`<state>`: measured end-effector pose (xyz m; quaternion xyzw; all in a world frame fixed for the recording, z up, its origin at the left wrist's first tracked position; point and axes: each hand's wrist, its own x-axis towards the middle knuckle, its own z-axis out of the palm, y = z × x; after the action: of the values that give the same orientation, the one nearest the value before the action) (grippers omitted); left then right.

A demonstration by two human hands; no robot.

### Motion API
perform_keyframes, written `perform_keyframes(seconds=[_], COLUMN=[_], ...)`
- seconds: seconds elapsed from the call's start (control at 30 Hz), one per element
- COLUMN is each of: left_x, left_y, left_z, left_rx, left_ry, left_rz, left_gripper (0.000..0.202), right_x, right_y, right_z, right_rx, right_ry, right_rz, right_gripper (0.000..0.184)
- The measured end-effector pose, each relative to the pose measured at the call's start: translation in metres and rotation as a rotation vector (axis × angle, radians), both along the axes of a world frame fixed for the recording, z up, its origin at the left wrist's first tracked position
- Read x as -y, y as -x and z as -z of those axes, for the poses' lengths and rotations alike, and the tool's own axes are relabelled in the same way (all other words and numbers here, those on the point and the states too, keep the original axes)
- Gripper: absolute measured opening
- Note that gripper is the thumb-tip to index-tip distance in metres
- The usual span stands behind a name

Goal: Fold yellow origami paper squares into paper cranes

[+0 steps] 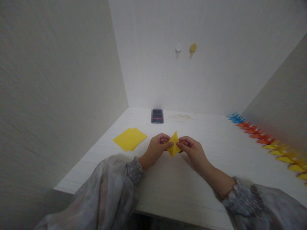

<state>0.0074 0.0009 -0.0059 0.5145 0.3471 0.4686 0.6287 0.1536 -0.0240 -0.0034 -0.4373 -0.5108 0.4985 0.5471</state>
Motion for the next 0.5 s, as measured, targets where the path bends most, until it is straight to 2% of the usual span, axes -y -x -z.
perform_keyframes(seconds=[0.1, 0.23, 0.33, 0.5], left_x=[0.0012, 0.0024, 0.0028, 0.0030], left_y=[0.0010, 0.0043, 0.0064, 0.0061], left_z=[-0.0039, -0.0057, -0.0066, -0.0094], left_rx=[0.047, 0.089, 0.085, 0.044], left_ry=[0.050, -0.004, -0.050, -0.024], left_rz=[0.081, 0.155, 0.140, 0.114], left_gripper=[0.029, 0.029, 0.028, 0.028], right_x=[0.0016, 0.0031, 0.0023, 0.0006], right_y=[-0.0027, -0.0027, -0.0036, -0.0048], right_z=[-0.0030, -0.0021, 0.0001, 0.0033], right_rx=[-0.045, -0.086, -0.103, -0.121], right_ry=[-0.008, -0.016, -0.038, -0.049], right_rz=[-0.020, -0.053, -0.047, -0.058], right_gripper=[0.014, 0.017, 0.017, 0.016])
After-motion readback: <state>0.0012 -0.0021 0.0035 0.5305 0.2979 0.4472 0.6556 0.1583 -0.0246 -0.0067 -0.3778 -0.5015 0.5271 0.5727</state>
